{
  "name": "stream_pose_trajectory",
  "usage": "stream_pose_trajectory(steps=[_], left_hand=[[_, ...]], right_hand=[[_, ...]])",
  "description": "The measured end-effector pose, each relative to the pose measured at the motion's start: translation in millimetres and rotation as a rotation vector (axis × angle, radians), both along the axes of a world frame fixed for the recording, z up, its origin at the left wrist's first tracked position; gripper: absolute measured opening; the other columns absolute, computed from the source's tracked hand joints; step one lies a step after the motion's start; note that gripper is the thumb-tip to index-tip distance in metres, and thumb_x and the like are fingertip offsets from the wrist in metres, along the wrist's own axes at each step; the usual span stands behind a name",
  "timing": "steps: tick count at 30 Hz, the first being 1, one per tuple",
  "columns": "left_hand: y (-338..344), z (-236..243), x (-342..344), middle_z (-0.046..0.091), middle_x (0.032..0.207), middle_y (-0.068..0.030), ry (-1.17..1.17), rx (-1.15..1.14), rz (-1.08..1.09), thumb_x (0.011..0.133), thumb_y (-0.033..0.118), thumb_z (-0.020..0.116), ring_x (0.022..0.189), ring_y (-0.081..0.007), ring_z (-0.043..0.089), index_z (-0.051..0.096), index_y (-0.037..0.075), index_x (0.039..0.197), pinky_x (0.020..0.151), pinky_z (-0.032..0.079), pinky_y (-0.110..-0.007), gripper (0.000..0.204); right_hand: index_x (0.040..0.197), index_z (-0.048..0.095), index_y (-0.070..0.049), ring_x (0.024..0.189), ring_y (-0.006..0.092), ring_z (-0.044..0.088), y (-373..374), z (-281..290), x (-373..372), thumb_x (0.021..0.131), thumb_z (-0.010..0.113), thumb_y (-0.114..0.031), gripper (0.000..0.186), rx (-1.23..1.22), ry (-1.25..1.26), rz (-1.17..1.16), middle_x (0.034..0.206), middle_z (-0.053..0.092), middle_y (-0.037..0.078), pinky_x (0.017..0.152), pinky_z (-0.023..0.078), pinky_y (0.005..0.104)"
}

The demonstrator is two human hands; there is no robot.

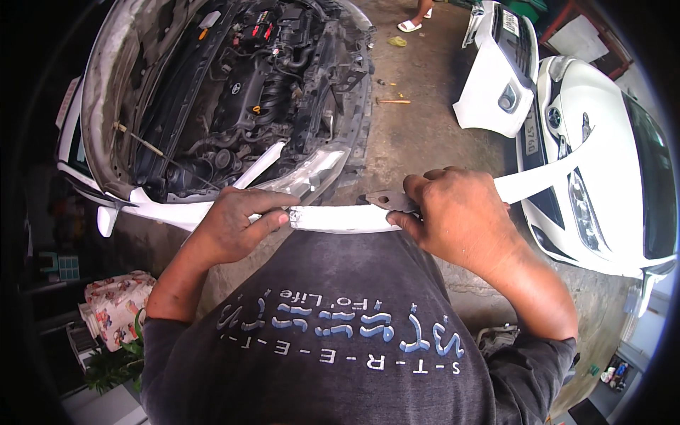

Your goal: The person threads a wire through holes in a white plastic car trim piece, uses pliers to twist and secure the wire, and then attaches the trim back onto the front bumper area of a white car.

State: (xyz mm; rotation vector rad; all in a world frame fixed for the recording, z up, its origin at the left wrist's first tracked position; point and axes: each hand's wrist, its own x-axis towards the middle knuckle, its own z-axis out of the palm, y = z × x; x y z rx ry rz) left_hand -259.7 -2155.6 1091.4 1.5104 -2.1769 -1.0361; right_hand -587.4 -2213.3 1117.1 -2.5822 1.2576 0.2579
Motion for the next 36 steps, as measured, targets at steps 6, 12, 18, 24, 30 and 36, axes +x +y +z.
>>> stream_pose_trajectory(steps=[6,12,18,24,30,36], left_hand=[[-2.0,0.1,-1.0,0.078,0.106,-0.0198,0.005,0.016,0.016,0.102,0.022,0.066,0.099,-0.0364,0.076,0.075,0.001,0.121,0.089,0.058,-0.043,0.03],[-4.0,1.1,-0.2,0.078,0.106,-0.0192,-0.026,0.016,-0.002,0.102,0.022,0.065,0.099,-0.0362,0.076,0.076,0.003,0.121,0.09,0.058,-0.044,0.029],[-3.8,-1.0,1.6,0.077,0.107,-0.0205,-0.047,0.042,0.001,0.101,0.022,0.066,0.102,-0.0381,0.075,0.076,0.003,0.121,0.092,0.057,-0.045,0.029],[-2.6,0.6,1.3,0.078,0.106,-0.0202,-0.085,0.013,-0.012,0.1,0.02,0.066,0.101,-0.0384,0.074,0.076,0.003,0.119,0.091,0.057,-0.045,0.027],[-3.2,4.3,-3.1,0.078,0.105,-0.0188,-0.012,0.148,0.027,0.099,0.016,0.067,0.099,-0.0337,0.076,0.076,0.002,0.112,0.089,0.057,-0.041,0.021],[7.3,-1.2,-5.4,0.08,0.098,-0.0127,0.009,0.211,0.052,0.098,0.014,0.07,0.092,-0.0239,0.076,0.078,0.001,0.108,0.085,0.057,-0.037,0.018]], right_hand=[[0.093,0.072,-0.003,0.088,0.0349,0.075,-4.8,-1.2,0.3,0.095,0.075,-0.046,0.043,-0.018,-0.007,0.025,0.08,0.072,0.016,0.079,0.058,0.047],[0.095,0.073,-0.003,0.089,0.0341,0.075,-7.3,-2.4,0.0,0.094,0.076,-0.044,0.041,-0.011,-0.013,0.032,0.079,0.072,0.015,0.08,0.058,0.0469],[0.095,0.073,-0.003,0.09,0.0339,0.075,-8.3,-3.2,0.9,0.094,0.076,-0.044,0.041,-0.007,-0.012,0.04,0.08,0.073,0.015,0.081,0.059,0.0471],[0.095,0.072,-0.004,0.09,0.0341,0.075,-8.8,-5.3,0.1,0.094,0.076,-0.044,0.041,-0.036,-0.034,0.074,0.08,0.073,0.015,0.081,0.059,0.047],[0.094,0.071,-0.004,0.087,0.0327,0.074,-3.6,-4.2,-4.3,0.092,0.076,-0.042,0.038,-0.141,-0.1,0.112,0.08,0.072,0.013,0.078,0.059,0.0457],[0.092,0.071,-0.006,0.086,0.0316,0.074,-1.1,-9.2,-5.9,0.092,0.076,-0.042,0.036,-0.122,-0.103,0.146,0.081,0.072,0.011,0.077,0.059,0.0448]])
